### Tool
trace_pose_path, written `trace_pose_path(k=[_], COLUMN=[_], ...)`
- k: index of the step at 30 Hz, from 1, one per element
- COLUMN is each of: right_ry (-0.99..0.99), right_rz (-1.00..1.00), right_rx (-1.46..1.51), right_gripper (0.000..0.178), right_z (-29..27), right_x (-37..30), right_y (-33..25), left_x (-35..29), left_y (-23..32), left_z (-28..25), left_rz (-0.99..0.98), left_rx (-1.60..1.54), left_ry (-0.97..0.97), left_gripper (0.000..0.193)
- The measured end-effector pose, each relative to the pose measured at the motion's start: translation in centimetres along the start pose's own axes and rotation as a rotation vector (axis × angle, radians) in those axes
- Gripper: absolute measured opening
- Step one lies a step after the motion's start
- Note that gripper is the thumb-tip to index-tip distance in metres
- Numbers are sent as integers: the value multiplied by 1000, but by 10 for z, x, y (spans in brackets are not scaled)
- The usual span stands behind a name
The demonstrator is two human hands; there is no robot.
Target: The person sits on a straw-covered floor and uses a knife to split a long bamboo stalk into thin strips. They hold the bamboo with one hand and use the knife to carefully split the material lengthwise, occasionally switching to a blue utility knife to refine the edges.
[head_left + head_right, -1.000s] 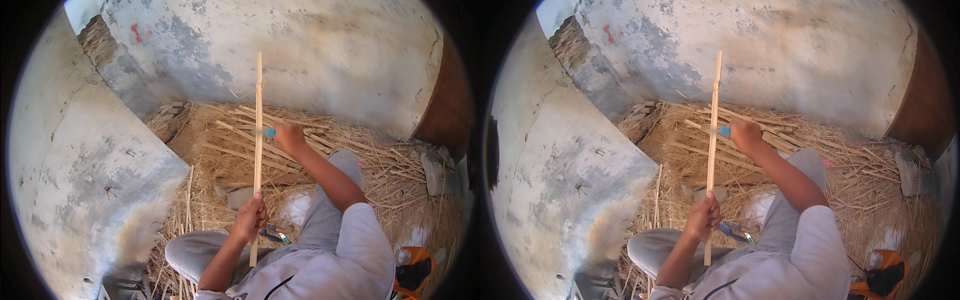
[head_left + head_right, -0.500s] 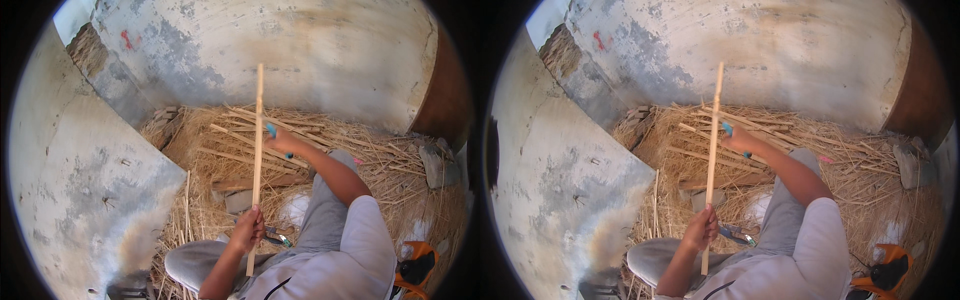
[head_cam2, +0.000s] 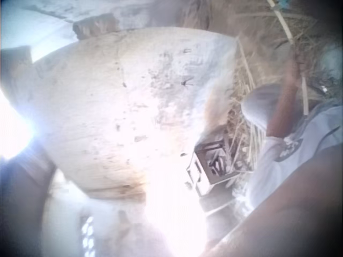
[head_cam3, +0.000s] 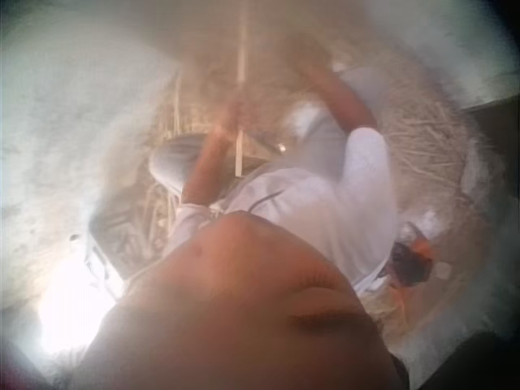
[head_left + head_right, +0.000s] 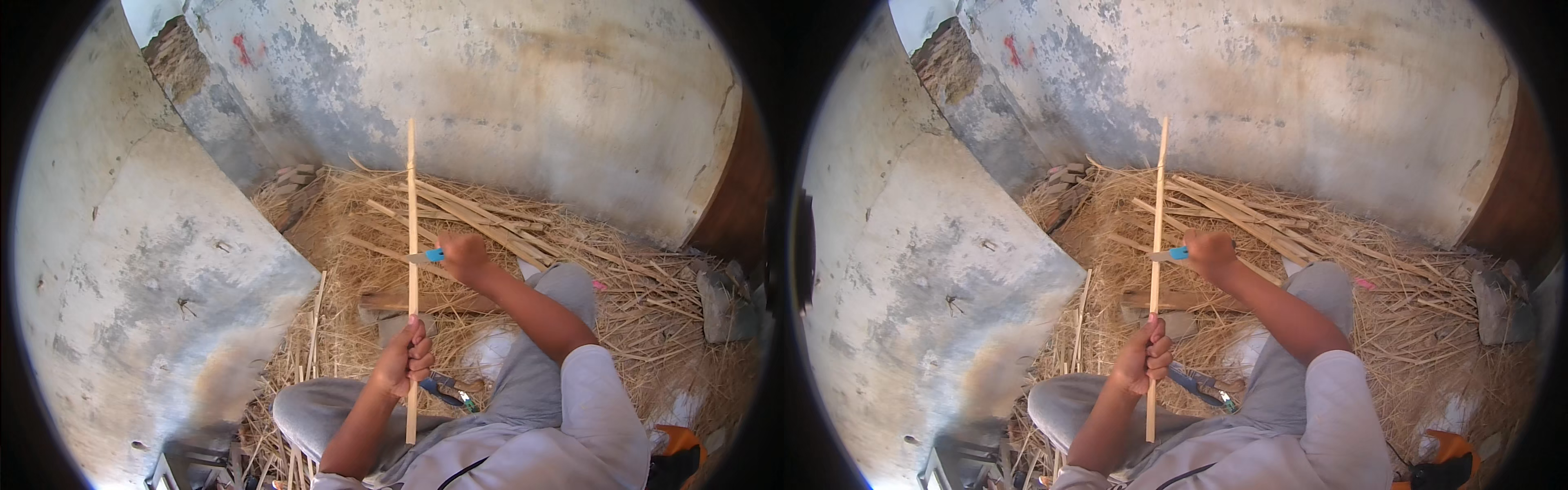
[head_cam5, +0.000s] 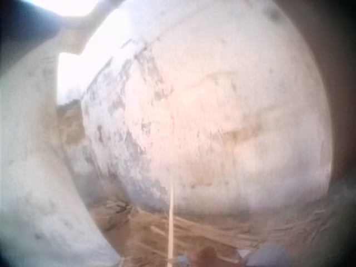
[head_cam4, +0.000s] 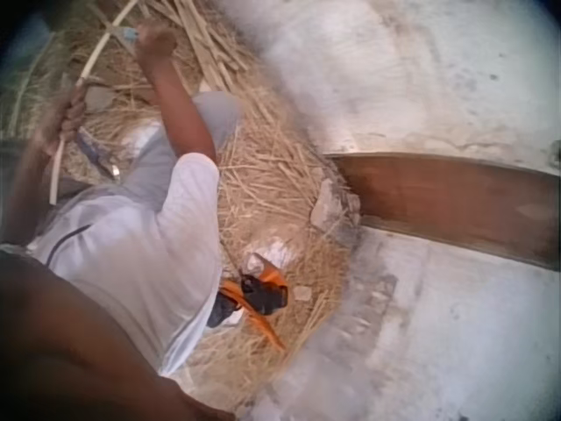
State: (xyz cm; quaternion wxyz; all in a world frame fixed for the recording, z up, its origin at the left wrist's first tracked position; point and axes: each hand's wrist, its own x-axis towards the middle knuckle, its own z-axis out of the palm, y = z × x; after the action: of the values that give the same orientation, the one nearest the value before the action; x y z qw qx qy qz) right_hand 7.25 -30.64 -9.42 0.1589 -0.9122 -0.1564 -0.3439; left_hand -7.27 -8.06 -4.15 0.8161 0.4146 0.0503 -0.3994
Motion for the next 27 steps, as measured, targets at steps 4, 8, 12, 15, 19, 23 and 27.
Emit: trace_pose_path(k=[4,8,12,15,19,23,27], right_ry=[-310,-88,-264,-662,-411,-93,66], right_rz=[679,648,579,692,234,-83,-157], right_rx=[65,-130,152,956,455,382,459], right_gripper=[11,17,19,23,19,9,9], right_z=[-11,-12,-12,-2,-13,-22,-30], right_x=[39,67,82,59,16,-6,2], right_y=[28,89,95,75,-12,-46,-49], left_x=[-3,0,-12,-21,-19,-17,-19], left_y=[-19,-33,-10,-10,-8,-3,-14], left_z=[12,22,4,-16,-14,-7,-1], left_rz=[-85,-144,-131,-87,90,136,165], left_rx=[-24,11,79,110,147,117,118], left_ry=[-2,-71,-51,16,102,91,-46], left_gripper=[39,39,38,37,36,38,40])
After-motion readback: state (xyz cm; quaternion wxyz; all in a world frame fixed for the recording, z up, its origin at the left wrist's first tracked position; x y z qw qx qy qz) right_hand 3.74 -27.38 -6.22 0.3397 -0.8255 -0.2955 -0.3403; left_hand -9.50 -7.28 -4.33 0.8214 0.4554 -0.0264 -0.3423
